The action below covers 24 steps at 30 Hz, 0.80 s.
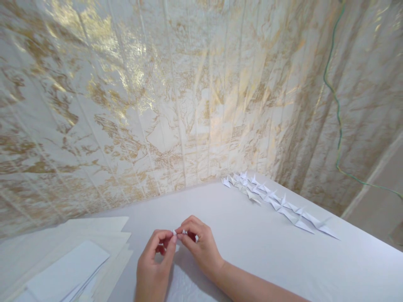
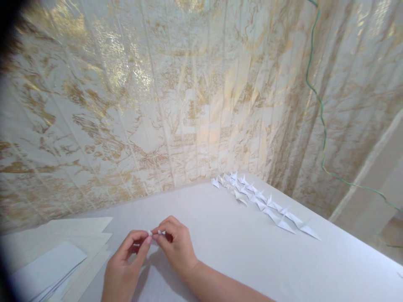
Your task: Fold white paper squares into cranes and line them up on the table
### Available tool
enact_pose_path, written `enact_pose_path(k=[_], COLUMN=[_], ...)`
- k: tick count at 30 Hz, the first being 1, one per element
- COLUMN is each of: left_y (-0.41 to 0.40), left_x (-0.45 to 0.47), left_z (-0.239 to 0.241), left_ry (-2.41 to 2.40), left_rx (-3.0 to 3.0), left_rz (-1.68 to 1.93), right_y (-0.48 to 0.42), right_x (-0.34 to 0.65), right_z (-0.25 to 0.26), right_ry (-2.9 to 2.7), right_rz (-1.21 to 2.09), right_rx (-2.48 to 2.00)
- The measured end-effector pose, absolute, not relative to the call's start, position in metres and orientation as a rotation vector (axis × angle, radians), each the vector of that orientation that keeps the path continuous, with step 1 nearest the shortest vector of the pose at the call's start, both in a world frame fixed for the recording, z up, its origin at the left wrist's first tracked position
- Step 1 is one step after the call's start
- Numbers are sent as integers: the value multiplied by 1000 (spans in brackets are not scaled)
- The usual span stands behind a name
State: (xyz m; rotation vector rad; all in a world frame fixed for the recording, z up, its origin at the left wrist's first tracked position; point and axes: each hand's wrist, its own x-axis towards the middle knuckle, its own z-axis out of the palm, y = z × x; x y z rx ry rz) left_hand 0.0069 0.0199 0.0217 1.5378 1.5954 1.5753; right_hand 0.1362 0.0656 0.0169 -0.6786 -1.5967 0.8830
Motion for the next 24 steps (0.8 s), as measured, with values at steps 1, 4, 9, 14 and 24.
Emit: enact_pose_path(k=[1,4,9,14,24], left_y=[19,17,18,19,29], left_x=[7,7,8,7,6], left_z=[22,24,27,27,18], left_ry=[1590,1579,1553,1458,1190], left_rx=[1533,1505,1392,1289,939], left_rz=[1577,1564,1540,1535,1443], right_y=[65,65,64,63,65], right_x=[137,139,140,140,140], right_z=[17,19,20,22,21], right_ry=[-1610,-1678,-1796,-1810,-1800], right_rz=[872,770,535,538,550], right_rx=[-664,-631,-640,-673,-642])
